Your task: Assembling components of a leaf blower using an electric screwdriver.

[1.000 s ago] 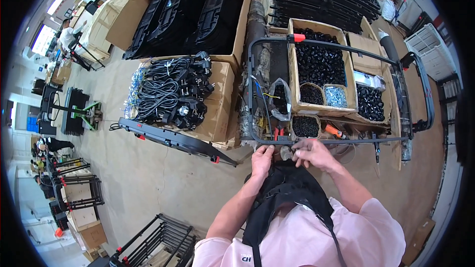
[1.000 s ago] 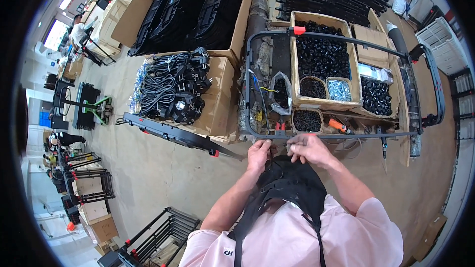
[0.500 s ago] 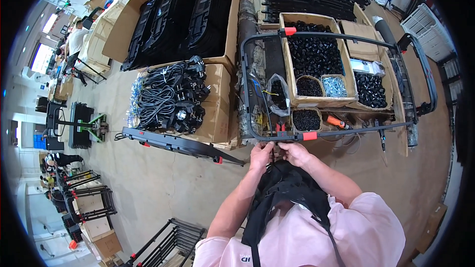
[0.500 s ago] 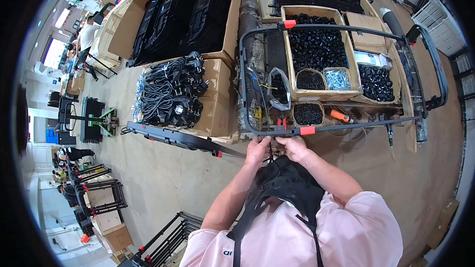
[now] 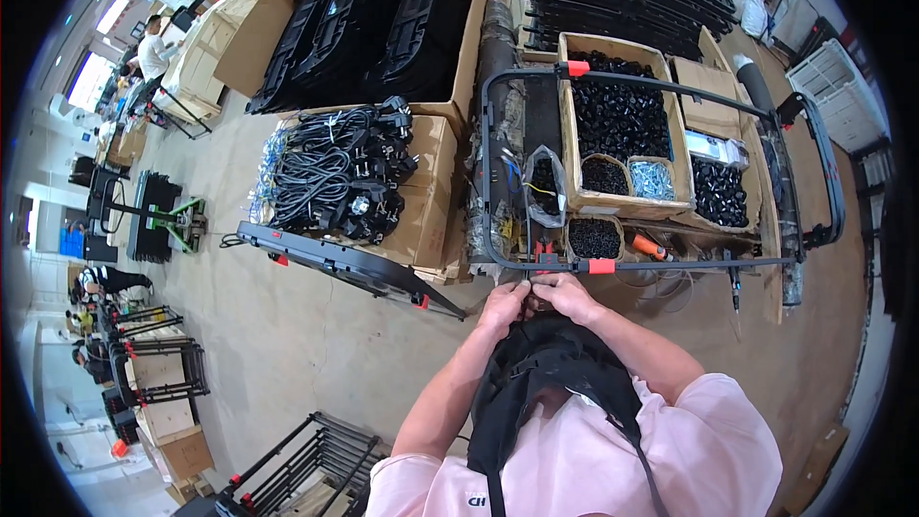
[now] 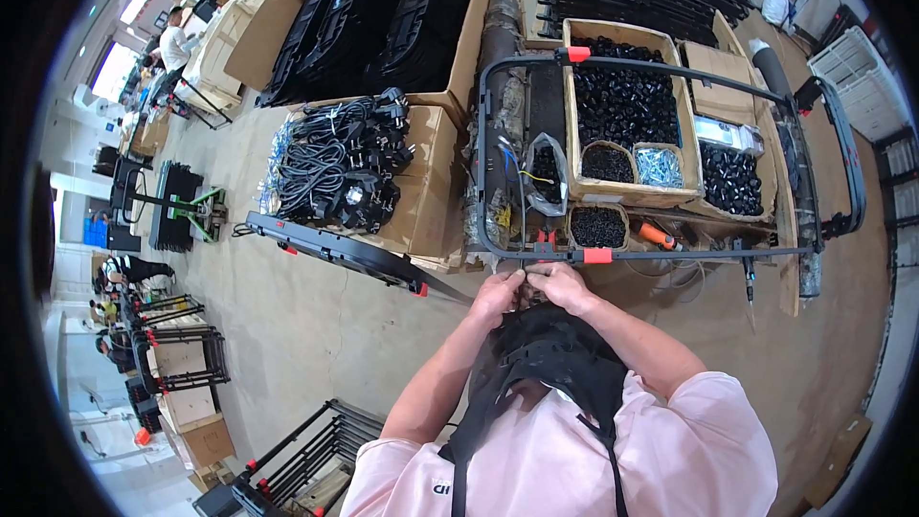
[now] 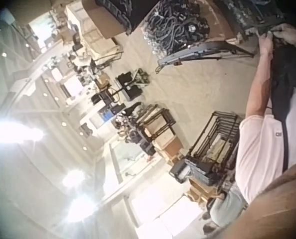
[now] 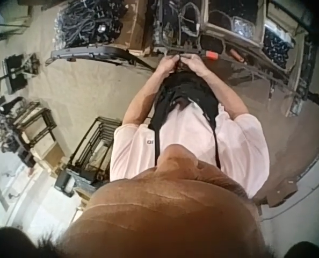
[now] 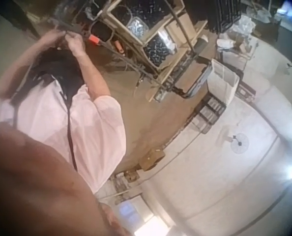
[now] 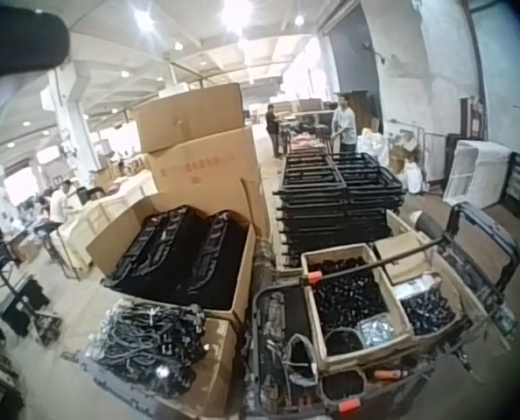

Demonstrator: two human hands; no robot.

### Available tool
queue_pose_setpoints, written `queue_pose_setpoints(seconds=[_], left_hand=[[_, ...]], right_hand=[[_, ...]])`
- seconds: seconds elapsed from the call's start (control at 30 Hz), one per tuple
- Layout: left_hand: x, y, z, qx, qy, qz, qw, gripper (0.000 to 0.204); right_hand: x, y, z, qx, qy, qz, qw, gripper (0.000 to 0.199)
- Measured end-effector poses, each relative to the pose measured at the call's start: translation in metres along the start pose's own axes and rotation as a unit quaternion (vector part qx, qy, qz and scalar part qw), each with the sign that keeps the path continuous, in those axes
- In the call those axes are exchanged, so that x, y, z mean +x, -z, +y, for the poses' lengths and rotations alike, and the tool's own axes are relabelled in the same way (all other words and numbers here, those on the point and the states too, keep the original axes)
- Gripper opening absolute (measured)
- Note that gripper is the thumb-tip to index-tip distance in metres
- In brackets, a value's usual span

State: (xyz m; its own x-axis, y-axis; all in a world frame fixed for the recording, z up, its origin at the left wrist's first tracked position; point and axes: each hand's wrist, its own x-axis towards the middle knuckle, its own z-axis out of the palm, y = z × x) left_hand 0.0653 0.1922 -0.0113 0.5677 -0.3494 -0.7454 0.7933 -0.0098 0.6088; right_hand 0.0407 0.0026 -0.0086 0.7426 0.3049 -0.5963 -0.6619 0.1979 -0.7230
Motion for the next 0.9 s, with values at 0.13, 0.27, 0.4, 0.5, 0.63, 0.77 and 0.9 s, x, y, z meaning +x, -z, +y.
queue_pose_setpoints(seconds=[0.13,0.27,0.4,0.5,0.63,0.77,0.9], left_hand=[[-0.006,-0.001,-0.016,0.068,-0.071,0.060,0.993,0.029],[-0.004,0.005,-0.039,0.145,-0.160,0.105,0.971,0.027],[-0.012,0.005,-0.041,0.148,-0.236,0.114,0.954,0.029],[-0.022,0.017,-0.036,0.196,-0.212,0.084,0.954,0.030],[-0.034,0.026,-0.030,0.218,-0.207,0.085,0.950,0.028],[-0.042,0.031,-0.018,0.155,-0.172,0.004,0.973,0.025],[-0.031,0.036,-0.029,0.105,-0.173,-0.019,0.979,0.022]], right_hand=[[-0.036,-0.030,-0.064,-0.537,0.095,0.100,0.832,0.029],[-0.025,-0.039,-0.090,-0.572,0.248,0.019,0.782,0.031],[0.000,-0.057,-0.104,-0.686,0.254,-0.109,0.673,0.030],[0.011,-0.071,-0.116,-0.785,0.171,-0.208,0.558,0.024],[0.026,-0.064,-0.122,-0.785,0.270,-0.247,0.501,0.025],[0.015,-0.051,-0.122,-0.767,0.243,-0.241,0.543,0.020],[0.010,-0.047,-0.120,-0.742,0.246,-0.214,0.586,0.020]])
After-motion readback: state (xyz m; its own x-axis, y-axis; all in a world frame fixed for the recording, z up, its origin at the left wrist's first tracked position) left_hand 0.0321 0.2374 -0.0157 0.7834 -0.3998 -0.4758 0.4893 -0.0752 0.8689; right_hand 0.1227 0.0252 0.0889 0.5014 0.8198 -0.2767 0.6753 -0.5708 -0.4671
